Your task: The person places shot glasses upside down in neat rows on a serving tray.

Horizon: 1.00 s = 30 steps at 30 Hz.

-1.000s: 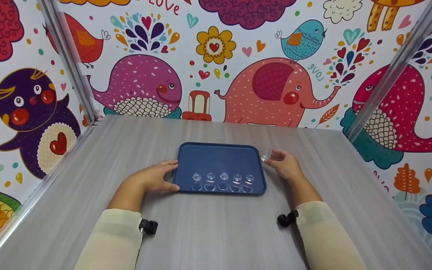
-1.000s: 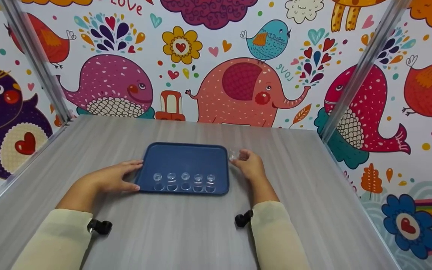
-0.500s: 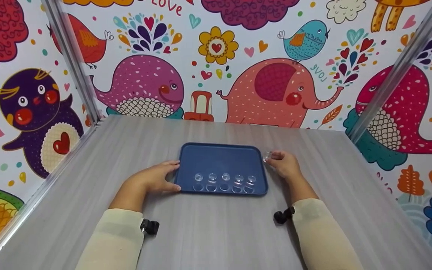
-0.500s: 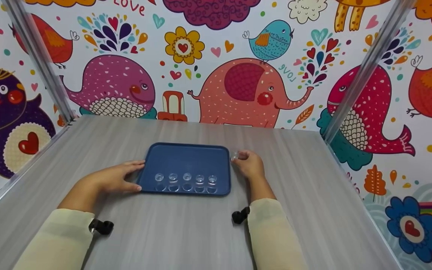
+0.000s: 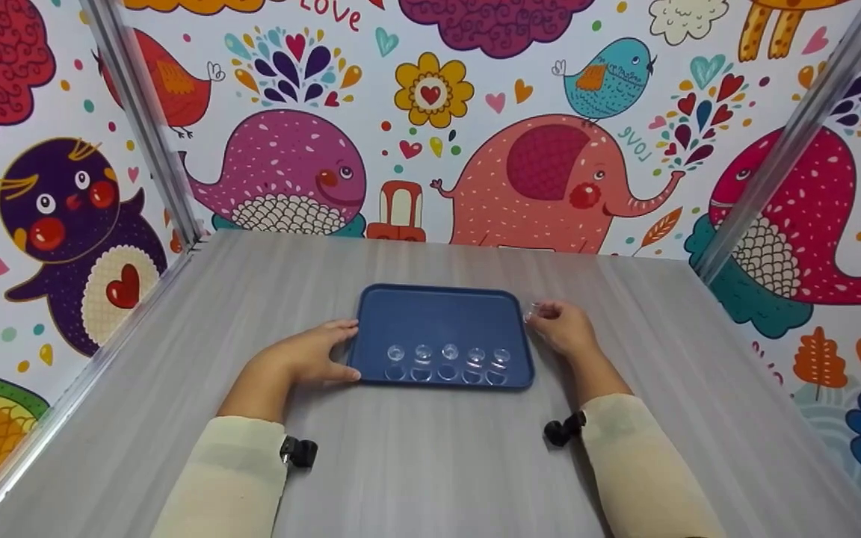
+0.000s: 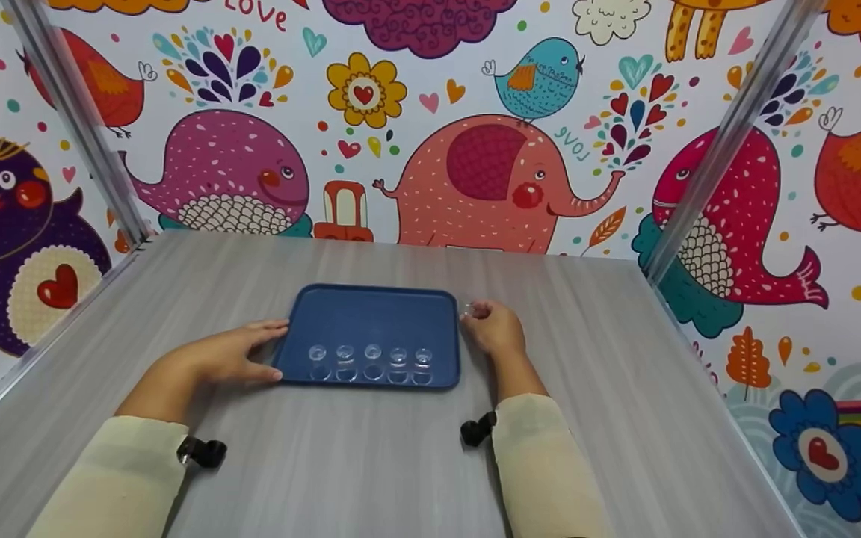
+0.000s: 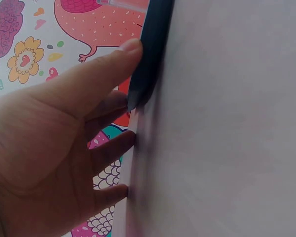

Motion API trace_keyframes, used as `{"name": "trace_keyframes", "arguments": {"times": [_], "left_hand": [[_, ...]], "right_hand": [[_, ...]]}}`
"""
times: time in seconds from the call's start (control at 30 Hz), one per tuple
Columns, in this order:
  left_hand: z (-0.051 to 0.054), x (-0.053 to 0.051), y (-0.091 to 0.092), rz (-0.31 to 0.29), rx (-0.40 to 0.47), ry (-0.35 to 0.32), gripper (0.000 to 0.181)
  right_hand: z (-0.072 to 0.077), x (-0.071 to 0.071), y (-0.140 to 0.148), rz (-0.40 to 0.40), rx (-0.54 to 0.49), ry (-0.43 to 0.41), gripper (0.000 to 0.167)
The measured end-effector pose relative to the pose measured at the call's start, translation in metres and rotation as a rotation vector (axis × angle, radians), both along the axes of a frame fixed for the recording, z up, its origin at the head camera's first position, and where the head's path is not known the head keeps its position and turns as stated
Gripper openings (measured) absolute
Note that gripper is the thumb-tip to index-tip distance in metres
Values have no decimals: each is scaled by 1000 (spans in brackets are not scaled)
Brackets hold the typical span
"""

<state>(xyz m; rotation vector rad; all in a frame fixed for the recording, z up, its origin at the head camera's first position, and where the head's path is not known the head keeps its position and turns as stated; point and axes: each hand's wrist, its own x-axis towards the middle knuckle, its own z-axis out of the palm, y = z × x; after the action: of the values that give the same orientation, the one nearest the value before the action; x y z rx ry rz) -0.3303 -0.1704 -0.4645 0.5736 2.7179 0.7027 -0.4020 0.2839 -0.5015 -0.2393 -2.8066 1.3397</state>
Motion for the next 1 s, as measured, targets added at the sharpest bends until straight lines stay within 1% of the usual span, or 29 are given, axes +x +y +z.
{"name": "trace_keyframes", "arguments": {"times": [0.1, 0.23, 0.33, 0.43, 0.53, 0.57, 0.67, 0.77, 0.87, 1.0], "left_hand": [[0, 0, 0, 3, -1, -5, 90], [-2, 0, -1, 7, 7, -9, 90], [-2, 0, -1, 2, 8, -3, 90], [-2, -2, -1, -4, 4, 3, 90], [-2, -2, -1, -8, 0, 6, 90], [-2, -2, -1, -4, 0, 2, 90], [0, -2, -1, 3, -5, -3, 90], [0, -2, -1, 8, -9, -6, 90], [-1, -1, -1, 10, -10, -3, 89], [-1, -2, -1, 8, -8, -5, 89]], "right_hand": [[0, 2, -1, -3, 6, -2, 42], [3, 6, -2, -1, -51, 2, 43], [8, 10, -2, 13, -108, 23, 37], [15, 15, -2, 20, -179, 42, 31], [26, 23, -5, 11, -268, 25, 31], [30, 26, -5, 14, -278, 20, 32], [41, 39, -7, 38, -277, 26, 35], [50, 51, -8, 96, -226, 87, 37], [57, 63, -8, 135, -209, 123, 34], [64, 76, -7, 165, -211, 141, 30]]}}
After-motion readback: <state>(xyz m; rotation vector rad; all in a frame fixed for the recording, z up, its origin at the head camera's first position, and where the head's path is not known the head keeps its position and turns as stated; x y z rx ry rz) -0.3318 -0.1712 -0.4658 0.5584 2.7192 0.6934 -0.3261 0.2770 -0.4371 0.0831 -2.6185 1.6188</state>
